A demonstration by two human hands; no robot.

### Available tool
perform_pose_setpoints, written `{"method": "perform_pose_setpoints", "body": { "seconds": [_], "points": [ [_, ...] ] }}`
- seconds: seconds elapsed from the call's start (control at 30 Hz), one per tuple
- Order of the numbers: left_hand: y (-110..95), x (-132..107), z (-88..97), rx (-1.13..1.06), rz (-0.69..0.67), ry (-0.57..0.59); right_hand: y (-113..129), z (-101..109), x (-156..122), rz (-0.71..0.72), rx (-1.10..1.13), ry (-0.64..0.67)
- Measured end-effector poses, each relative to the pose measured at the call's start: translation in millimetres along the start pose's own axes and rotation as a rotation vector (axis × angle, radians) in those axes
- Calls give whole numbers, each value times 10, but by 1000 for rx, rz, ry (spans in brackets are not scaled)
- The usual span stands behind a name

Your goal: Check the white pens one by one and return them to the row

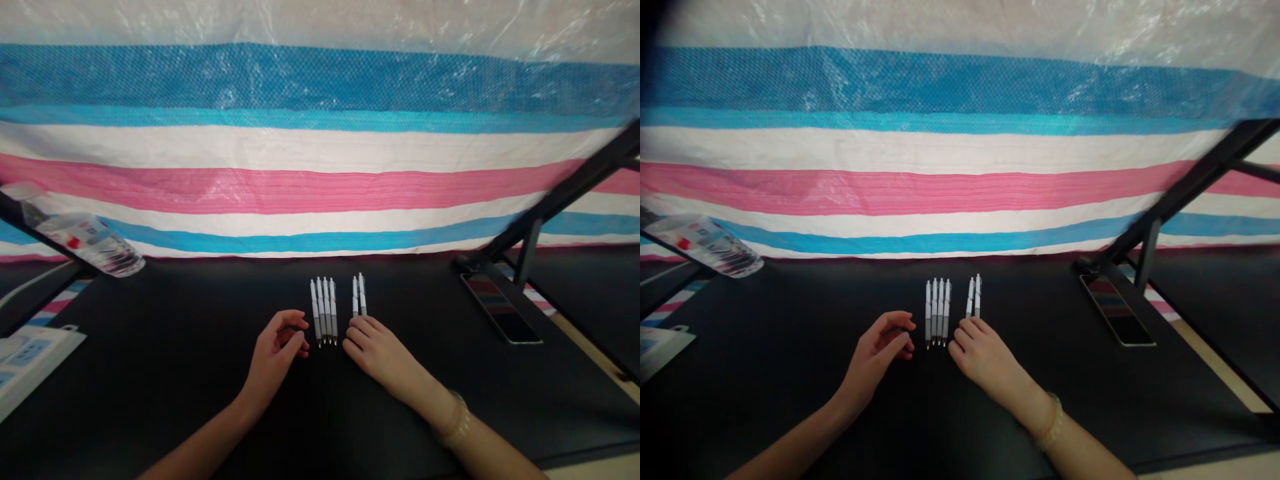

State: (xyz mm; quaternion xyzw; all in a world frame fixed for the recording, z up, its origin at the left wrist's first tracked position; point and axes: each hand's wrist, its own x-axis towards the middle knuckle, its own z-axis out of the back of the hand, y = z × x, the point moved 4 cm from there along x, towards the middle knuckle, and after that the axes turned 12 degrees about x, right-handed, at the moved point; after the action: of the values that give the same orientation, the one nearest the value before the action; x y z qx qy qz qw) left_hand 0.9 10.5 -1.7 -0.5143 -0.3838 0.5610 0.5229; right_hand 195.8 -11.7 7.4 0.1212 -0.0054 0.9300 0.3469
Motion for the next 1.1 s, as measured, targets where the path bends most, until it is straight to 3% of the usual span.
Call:
{"method": "perform_pose_setpoints", "body": {
  "seconds": [0.17,0.27,0.43,0.5,0.6,0.73,0.87,1.1],
  "points": [
    [-71,-19,19,-8,17,-31,41,257,-24,35,159,-168],
    [-83,-28,28,-19,24,-28,-12,428,-103,-61,372,-434],
    [-81,-31,30,-48,20,-10,-161,570,-291,-385,690,-961],
    [-71,-28,21,-52,26,17,-179,588,-330,-469,814,-1082],
    [-60,-24,-6,-81,23,71,-133,632,-356,-462,938,-1191],
    [-46,-37,-87,-148,61,190,19,655,-386,-368,1017,-1248],
    [-18,-63,-166,-288,149,285,198,568,-347,-324,1204,-1135],
    [21,41,-56,-484,123,154,357,231,-198,-439,1719,-859]
  ]
}}
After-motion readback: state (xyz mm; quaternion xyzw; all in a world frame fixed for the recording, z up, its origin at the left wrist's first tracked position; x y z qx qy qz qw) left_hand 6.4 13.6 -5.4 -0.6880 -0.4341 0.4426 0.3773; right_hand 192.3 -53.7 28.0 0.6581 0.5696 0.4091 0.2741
